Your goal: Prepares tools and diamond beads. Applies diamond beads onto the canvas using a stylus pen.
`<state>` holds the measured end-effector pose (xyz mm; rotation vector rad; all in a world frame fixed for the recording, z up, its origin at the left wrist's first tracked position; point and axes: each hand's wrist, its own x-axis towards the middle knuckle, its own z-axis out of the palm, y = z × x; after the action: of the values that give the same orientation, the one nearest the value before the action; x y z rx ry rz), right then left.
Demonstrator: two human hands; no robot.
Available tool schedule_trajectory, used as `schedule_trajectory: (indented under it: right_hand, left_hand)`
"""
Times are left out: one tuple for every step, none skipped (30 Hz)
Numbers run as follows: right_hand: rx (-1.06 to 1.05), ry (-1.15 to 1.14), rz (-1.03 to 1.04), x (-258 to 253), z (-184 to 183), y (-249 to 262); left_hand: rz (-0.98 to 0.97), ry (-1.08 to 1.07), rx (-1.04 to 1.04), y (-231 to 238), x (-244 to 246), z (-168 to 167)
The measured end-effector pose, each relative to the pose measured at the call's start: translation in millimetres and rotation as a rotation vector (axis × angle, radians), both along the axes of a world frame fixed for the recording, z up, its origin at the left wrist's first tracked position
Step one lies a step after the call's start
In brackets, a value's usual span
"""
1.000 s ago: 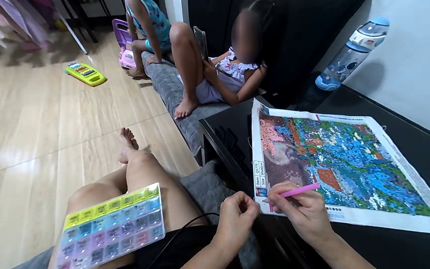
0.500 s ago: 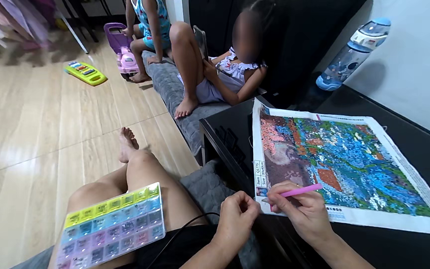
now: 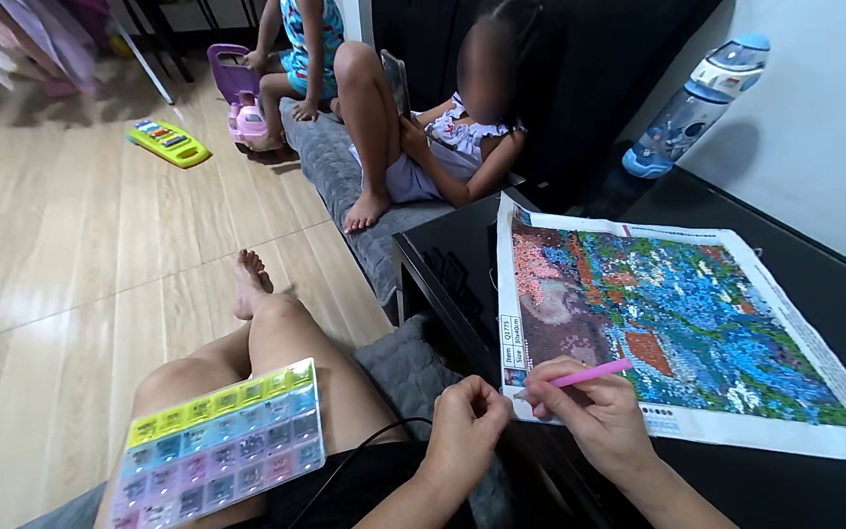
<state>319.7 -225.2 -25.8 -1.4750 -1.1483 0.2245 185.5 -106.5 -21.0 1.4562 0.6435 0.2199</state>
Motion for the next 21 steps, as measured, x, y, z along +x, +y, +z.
schedule_trajectory:
  right_hand:
    - [-0.001, -0.002, 0.0, 0.0, 0.4, 0.1]
    - [-0.001, -0.003, 0.002, 0.1, 0.5, 0.1]
    - [-0.002, -0.003, 0.005, 0.2, 0.6, -0.1]
    - [-0.003, -0.004, 0.01, 0.3, 0.7, -0.2]
    - [-0.004, -0.004, 0.013, 0.4, 0.6, -0.3]
    - [-0.005, -0.003, 0.015, 0.2, 0.7, -0.4]
    - [-0.008, -0.003, 0.016, 0.1, 0.9, -0.5]
    - [-0.01, -0.002, 0.016, 0.0, 1.1, -0.5]
    - [-0.008, -0.001, 0.016, -0.1, 1.3, -0.4]
    - [-0.006, -0.001, 0.016, -0.1, 1.5, -0.4]
    - [-0.004, -0.004, 0.015, -0.2, 1.5, -0.3]
    - [-0.002, -0.006, 0.016, 0.0, 1.2, -0.3]
    - [-0.001, -0.008, 0.019, 0.2, 1.1, -0.3]
    - [-0.001, -0.012, 0.024, 0.4, 1.2, -0.6]
    - [-0.003, -0.015, 0.028, 0.3, 1.3, -0.7]
    - [-0.002, -0.015, 0.033, 0.1, 1.2, -0.8]
    - [-0.001, -0.014, 0.036, -0.2, 1.4, -0.7]
    - [0.0, -0.015, 0.036, -0.5, 1.3, -0.6]
    - [0.0, -0.019, 0.034, -0.7, 1.0, -0.4]
    - [0.0, -0.022, 0.033, -0.7, 0.5, -0.3]
    - [0.001, -0.024, 0.035, -0.5, 0.1, -0.2]
  left_hand:
    - [0.001, -0.001, -0.001, -0.1, 0.1, -0.2]
    - [0.002, -0.001, -0.003, -0.1, 0.1, -0.3]
    - [0.002, -0.001, -0.003, -0.1, 0.1, -0.3]
    - [0.003, 0.001, 0.0, -0.1, 0.1, -0.2]
    - [0.002, 0.004, 0.0, -0.1, 0.1, 0.0]
    - [0.0, 0.006, 0.0, -0.1, -0.1, 0.1]
    - [-0.002, 0.005, -0.002, -0.1, -0.2, 0.1]
    - [-0.001, 0.003, -0.003, -0.1, 0.0, -0.2]
    - [-0.001, 0.0, -0.003, 0.0, 0.1, -0.6]
    - [0.0, -0.001, -0.004, 0.1, 0.1, -0.8]
    - [-0.001, 0.0, -0.005, 0.3, 0.0, -0.7]
    - [-0.004, 0.002, -0.008, 0.5, -0.2, -0.4]
    - [-0.007, 0.004, -0.013, 0.7, -0.6, 0.1]
    - [-0.006, 0.002, -0.014, 0.8, -0.8, 0.2]
    - [-0.006, -0.002, -0.017, 0.8, -1.0, 0.3]
    - [-0.006, -0.005, -0.022, 0.9, -1.1, 0.6]
    - [-0.005, -0.008, -0.027, 1.0, -1.3, 0.8]
    - [-0.003, -0.01, -0.031, 0.8, -1.4, 0.8]
    - [0.0, -0.01, -0.034, 0.5, -1.4, 0.8]
    - [0.002, -0.01, -0.037, 0.3, -1.4, 0.9]
    - [0.003, -0.011, -0.04, 0.2, -1.3, 0.9]
